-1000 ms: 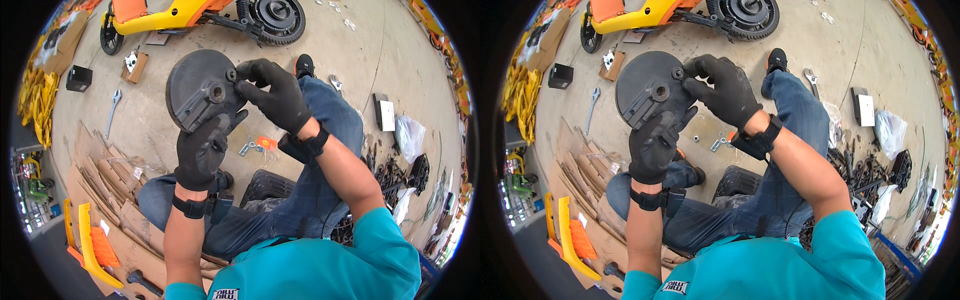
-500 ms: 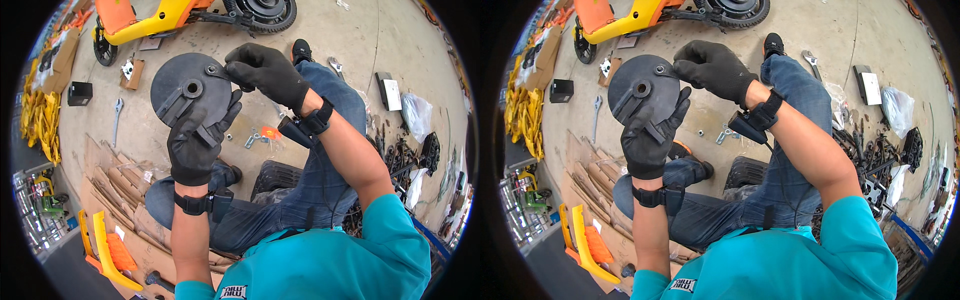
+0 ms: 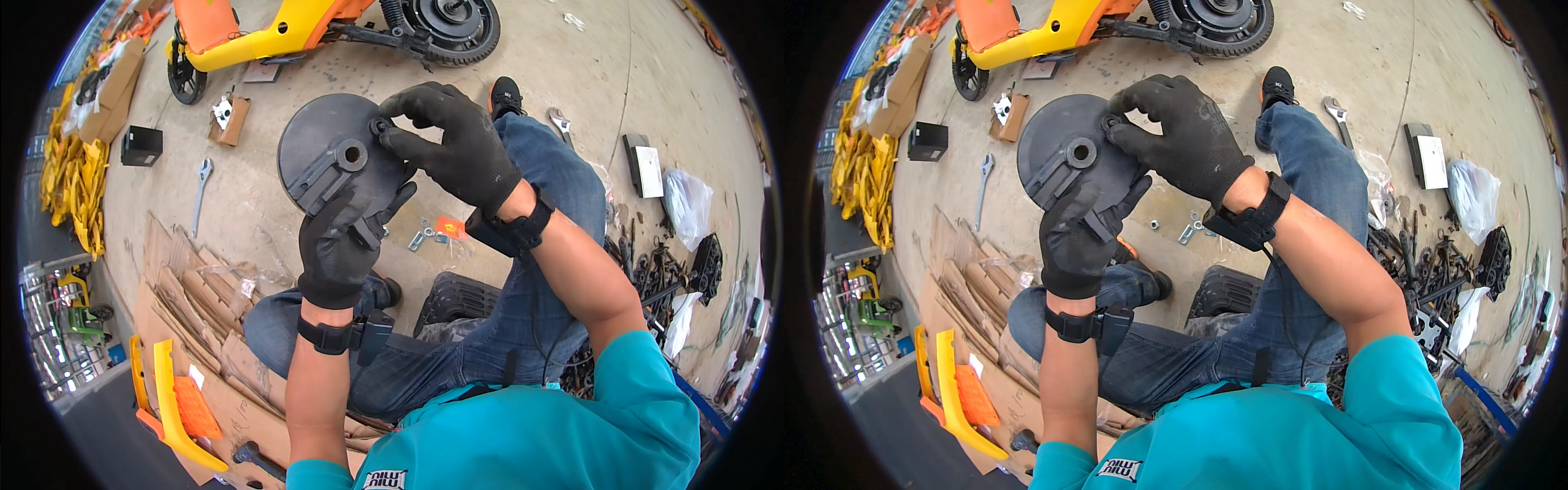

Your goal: The person, wearing black gloves, uses their hands to manipulate and reassemble the internal components of a drum brake assembly, including the brake shoes and springs.

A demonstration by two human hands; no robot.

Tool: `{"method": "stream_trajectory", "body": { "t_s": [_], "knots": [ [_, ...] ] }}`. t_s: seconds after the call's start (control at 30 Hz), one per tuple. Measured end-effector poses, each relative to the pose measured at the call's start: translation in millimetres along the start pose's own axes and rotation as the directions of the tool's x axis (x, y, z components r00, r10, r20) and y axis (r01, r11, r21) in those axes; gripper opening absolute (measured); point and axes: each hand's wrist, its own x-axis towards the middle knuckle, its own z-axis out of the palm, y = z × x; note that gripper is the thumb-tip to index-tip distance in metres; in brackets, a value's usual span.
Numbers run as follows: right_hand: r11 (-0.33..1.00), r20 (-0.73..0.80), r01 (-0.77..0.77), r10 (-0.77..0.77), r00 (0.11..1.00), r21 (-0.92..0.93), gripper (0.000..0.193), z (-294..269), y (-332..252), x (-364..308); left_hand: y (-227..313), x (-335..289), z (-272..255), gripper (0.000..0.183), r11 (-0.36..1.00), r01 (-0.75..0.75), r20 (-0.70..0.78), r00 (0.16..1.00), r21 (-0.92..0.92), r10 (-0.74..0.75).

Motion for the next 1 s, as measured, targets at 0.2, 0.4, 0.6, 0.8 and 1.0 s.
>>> {"method": "stream_trajectory", "body": {
  "t_s": [0.2,0.4,0.6,0.8,1.0],
  "knots": [
    [0.999,0.007,-0.053,0.053,0.999,0.006,0.019,0,-5,-2,-6,-8,-17,0.040,0.664,-0.229,0.157,0.973,0.712,0.168],
    [1.000,0.002,0.004,-0.004,1.000,0.024,0.022,1,3,-3,-14,-8,-5,0.031,0.976,-0.217,0.047,0.975,0.021,0.216],
    [0.939,0.159,-0.166,0.122,0.980,0.300,0.032,-2,5,-6,2,-7,-11,0.041,0.742,-0.313,0.207,0.950,0.593,0.235],
    [0.959,0.280,-0.216,0.160,0.947,0.183,0.035,-19,2,-2,10,-2,11,0.062,0.966,0.016,0.042,0.999,-0.260,-0.005],
    [0.905,0.293,-0.246,0.144,0.945,0.349,0.034,-16,6,-1,17,-1,18,0.066,0.915,0.051,0.037,0.999,-0.400,-0.040]
  ]
}}
